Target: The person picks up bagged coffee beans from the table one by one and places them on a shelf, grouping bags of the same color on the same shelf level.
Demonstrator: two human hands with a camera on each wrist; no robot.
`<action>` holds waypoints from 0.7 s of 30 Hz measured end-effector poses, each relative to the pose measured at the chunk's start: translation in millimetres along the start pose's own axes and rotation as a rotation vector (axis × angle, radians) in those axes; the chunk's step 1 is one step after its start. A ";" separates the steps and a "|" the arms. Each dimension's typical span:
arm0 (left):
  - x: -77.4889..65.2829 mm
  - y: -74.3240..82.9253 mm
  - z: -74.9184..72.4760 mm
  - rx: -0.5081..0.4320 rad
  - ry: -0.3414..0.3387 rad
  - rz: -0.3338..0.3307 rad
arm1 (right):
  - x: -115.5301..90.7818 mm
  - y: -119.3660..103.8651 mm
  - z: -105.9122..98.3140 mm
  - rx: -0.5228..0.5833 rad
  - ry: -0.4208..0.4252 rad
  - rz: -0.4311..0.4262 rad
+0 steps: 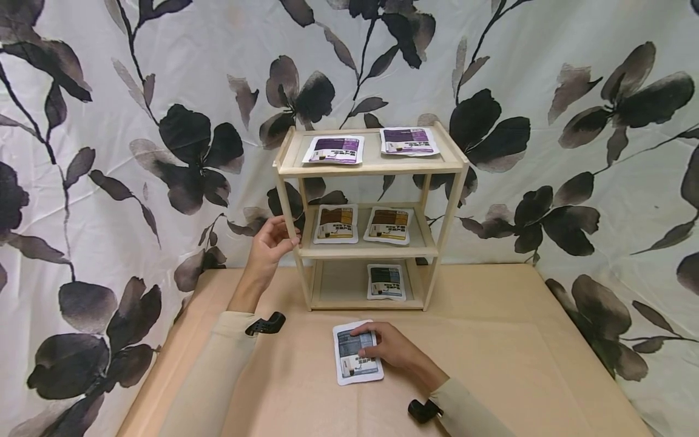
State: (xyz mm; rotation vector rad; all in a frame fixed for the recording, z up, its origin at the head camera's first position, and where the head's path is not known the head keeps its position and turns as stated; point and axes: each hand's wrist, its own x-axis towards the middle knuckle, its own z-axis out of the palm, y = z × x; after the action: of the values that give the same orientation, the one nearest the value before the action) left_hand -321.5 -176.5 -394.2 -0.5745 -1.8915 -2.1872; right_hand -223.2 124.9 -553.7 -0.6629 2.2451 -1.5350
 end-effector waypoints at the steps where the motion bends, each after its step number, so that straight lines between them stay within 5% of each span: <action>1: 0.0 -0.3 -0.4 0.003 0.000 0.001 | -0.4 0.9 -0.4 0.003 0.000 -0.006; 15: 0.4 -0.1 -0.5 0.012 -0.001 -0.015 | -5.7 4.8 -9.1 0.213 -0.109 0.000; 21: -0.3 0.2 0.3 0.015 0.002 -0.029 | -6.9 4.0 -13.0 0.220 -0.082 0.002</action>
State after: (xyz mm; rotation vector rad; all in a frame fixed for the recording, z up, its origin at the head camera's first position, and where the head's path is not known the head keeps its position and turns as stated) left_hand -321.1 -176.3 -394.0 -0.5454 -1.9244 -2.1887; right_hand -224.9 140.0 -552.7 -0.6462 1.9800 -1.6901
